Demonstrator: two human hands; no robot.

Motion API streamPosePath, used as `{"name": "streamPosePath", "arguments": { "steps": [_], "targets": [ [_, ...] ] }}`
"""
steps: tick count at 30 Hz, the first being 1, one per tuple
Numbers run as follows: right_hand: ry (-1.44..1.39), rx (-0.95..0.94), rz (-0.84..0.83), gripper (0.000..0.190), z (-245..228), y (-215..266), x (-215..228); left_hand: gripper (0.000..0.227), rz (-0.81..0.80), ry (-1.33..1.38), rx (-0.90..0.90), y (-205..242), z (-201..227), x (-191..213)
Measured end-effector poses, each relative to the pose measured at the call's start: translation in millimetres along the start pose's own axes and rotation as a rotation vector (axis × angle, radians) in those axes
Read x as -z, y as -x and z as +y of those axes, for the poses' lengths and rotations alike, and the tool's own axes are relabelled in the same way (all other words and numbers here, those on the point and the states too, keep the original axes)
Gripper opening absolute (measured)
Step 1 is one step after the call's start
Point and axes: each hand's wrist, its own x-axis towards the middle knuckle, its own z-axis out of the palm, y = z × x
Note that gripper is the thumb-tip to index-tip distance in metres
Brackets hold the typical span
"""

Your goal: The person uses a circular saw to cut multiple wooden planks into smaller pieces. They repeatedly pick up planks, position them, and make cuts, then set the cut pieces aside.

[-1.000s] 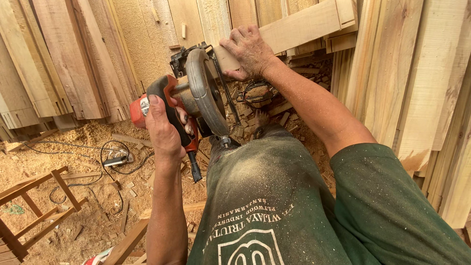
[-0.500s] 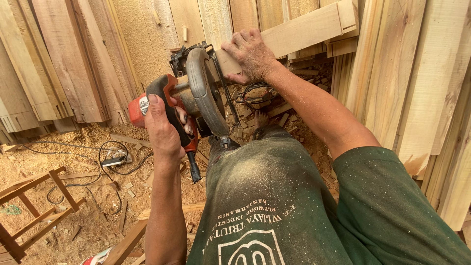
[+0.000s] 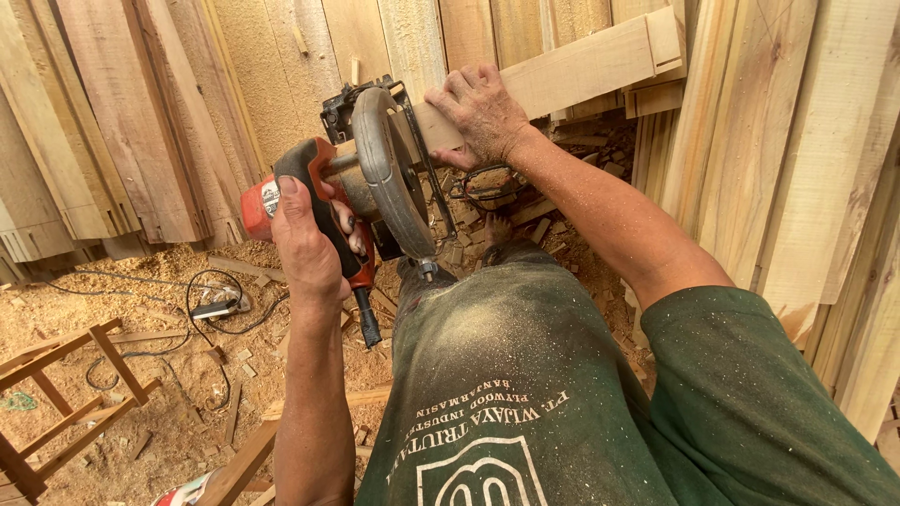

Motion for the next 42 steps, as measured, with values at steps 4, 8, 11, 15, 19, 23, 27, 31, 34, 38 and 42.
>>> {"name": "streamPosePath", "arguments": {
  "steps": [4, 8, 11, 15, 19, 23, 27, 31, 34, 38, 42],
  "targets": [
    [-0.015, -0.003, -0.001, 0.086, -0.3, -1.1, 3.8, 0.049, 0.005, -0.009, 0.005, -4.3, 2.2, -0.5],
    [0.036, 0.000, 0.018, 0.087, -0.6, -0.8, 4.9, 0.051, 0.010, -0.082, -0.026, -7.2, 3.3, -2.1],
    [-0.004, -0.011, -0.041, 0.086, -0.7, -1.9, 5.4, 0.049, -0.001, -0.032, -0.027, -10.8, 4.7, -2.2],
    [0.007, -0.003, 0.008, 0.087, -1.0, -1.1, 6.8, 0.052, -0.003, -0.058, -0.006, -15.6, 7.0, -1.7],
    [-0.017, -0.009, -0.009, 0.087, -1.0, -1.5, 8.0, 0.053, -0.006, -0.054, -0.015, -21.0, 8.6, -2.2],
    [-0.057, -0.012, 0.017, 0.084, -1.6, -1.1, 8.2, 0.054, 0.012, -0.077, -0.012, -26.4, 9.3, -1.3],
    [-0.008, -0.013, -0.016, 0.086, -1.4, -1.6, 8.2, 0.054, 0.002, -0.060, -0.031, -36.2, 9.8, -1.2],
    [0.012, -0.010, -0.014, 0.087, -0.6, -2.3, 7.7, 0.056, -0.001, -0.066, -0.044, -47.1, 13.4, -1.1],
    [-0.005, -0.017, -0.038, 0.087, -0.9, -3.2, 6.5, 0.057, 0.014, -0.110, -0.034, -58.8, 17.9, -0.4],
    [-0.038, -0.033, -0.055, 0.087, 0.6, -3.0, 6.2, 0.055, 0.024, -0.176, 0.012, -76.2, 24.7, -0.7],
    [-0.018, -0.003, -0.066, 0.087, -3.2, -3.1, 4.2, 0.058, 0.005, -0.183, -0.043, -83.4, 32.3, 0.0]
  ]
}}
